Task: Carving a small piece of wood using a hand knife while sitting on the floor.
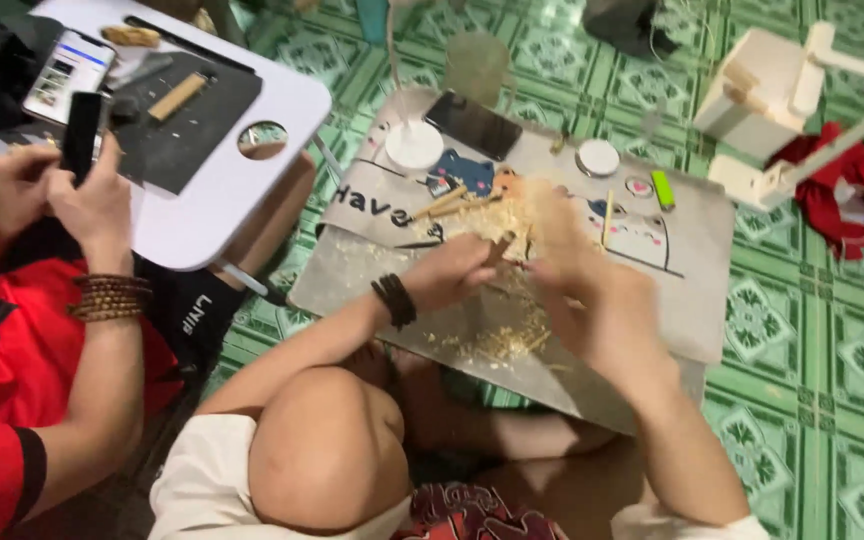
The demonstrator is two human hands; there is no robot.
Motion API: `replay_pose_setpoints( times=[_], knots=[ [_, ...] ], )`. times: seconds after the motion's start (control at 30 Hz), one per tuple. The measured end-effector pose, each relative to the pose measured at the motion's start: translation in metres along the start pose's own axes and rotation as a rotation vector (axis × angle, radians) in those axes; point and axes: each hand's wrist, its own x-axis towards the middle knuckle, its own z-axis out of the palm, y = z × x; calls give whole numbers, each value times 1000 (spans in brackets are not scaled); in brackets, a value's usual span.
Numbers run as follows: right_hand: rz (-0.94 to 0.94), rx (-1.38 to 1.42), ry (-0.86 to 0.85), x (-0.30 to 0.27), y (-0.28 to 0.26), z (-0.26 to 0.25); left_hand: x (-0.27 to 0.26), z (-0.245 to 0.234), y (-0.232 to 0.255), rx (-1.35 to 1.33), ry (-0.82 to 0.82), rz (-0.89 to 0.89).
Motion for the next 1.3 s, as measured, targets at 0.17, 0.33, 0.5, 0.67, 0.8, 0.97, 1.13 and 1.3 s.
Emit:
replay_pose_setpoints(
  times=[0.17,0.33,0.5,0.67,0.8,0.97,1.13,1.3],
  knots=[
    [-95,131,5,4,17,1,0,1,-9,16,-67,-26],
    [-99,87,-214,11,-5,-5,7,-18,10,52,-40,64],
    [-152,314,-24,1,-15,-8,4,-18,4,34,-55,99],
    [83,284,-197,4,-22,-14,11,-39,31,-13,-68,52],
    [0,142,-177,1,-3,8,11,-35,23,-29,-85,-10],
    [-244,401,111,2,0,15,13,-33,17,-144,-130,-189],
    [-58,79,-180,21,-27,3,11,-27,12,-104,-117,-153],
    [-40,110,-210,15,-5,9,11,-21,15,-92,-82,-93]
  ],
)
